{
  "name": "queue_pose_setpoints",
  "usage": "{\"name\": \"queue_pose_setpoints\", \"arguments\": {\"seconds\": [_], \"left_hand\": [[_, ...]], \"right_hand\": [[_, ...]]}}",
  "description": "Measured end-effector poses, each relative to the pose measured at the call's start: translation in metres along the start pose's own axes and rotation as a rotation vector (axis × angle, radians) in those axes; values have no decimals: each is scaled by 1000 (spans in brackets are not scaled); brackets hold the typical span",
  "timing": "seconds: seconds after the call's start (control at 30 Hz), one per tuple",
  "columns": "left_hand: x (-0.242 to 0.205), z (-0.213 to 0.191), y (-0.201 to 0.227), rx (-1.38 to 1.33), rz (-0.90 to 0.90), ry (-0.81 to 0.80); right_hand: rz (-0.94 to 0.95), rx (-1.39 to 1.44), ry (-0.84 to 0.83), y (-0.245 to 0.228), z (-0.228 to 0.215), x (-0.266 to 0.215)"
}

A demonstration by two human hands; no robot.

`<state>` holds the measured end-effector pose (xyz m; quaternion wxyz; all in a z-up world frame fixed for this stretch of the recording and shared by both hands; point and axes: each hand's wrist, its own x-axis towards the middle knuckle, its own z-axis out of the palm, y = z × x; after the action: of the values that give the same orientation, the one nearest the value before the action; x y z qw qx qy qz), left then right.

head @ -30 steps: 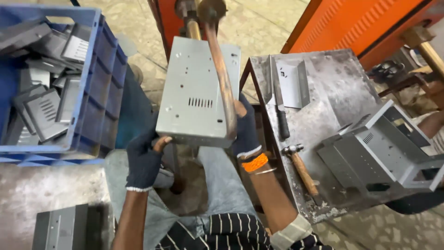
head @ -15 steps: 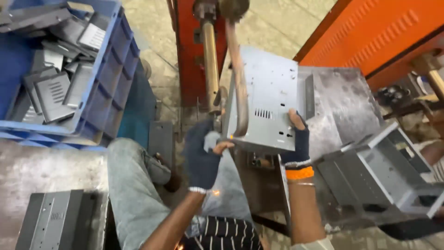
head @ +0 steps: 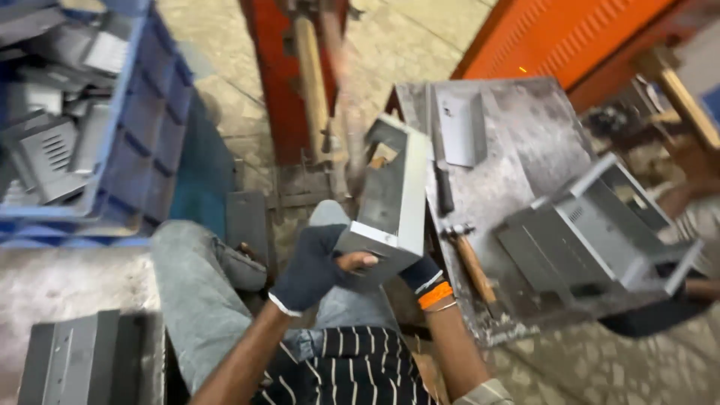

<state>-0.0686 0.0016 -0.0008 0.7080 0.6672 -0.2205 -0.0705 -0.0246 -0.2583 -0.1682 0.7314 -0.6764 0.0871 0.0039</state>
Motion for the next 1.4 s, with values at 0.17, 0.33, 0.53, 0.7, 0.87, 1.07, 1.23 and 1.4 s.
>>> {"name": "queue_pose_setpoints", "arguments": {"seconds": [0.17,0.33,0.53,0.7,0.87,1.07,1.23,1.4], "left_hand": [[12,54,30,9,-219,192],[10,72,18,-280,-415,306],[27,79,13,-497,-405,278],[32,80,-15,-354,-391,314],[45,85,1,-331,-453,274],[54,84,-8,-310,-349,236],[73,84,-12,-237,-284,265],[89,85,-5,-532,-246,284]], "right_hand": [[-145,-980,402,-33,-74,-43],[-7,-1385,629,-30,-115,-63],[116,-602,410,-97,-104,-91],[-137,10,335,-209,-42,-148],[-159,-151,328,-215,-33,-152],[-150,-259,290,-204,-38,-164],[-59,-335,323,-188,-43,-199],[-130,-312,392,-178,-60,-226]]}}
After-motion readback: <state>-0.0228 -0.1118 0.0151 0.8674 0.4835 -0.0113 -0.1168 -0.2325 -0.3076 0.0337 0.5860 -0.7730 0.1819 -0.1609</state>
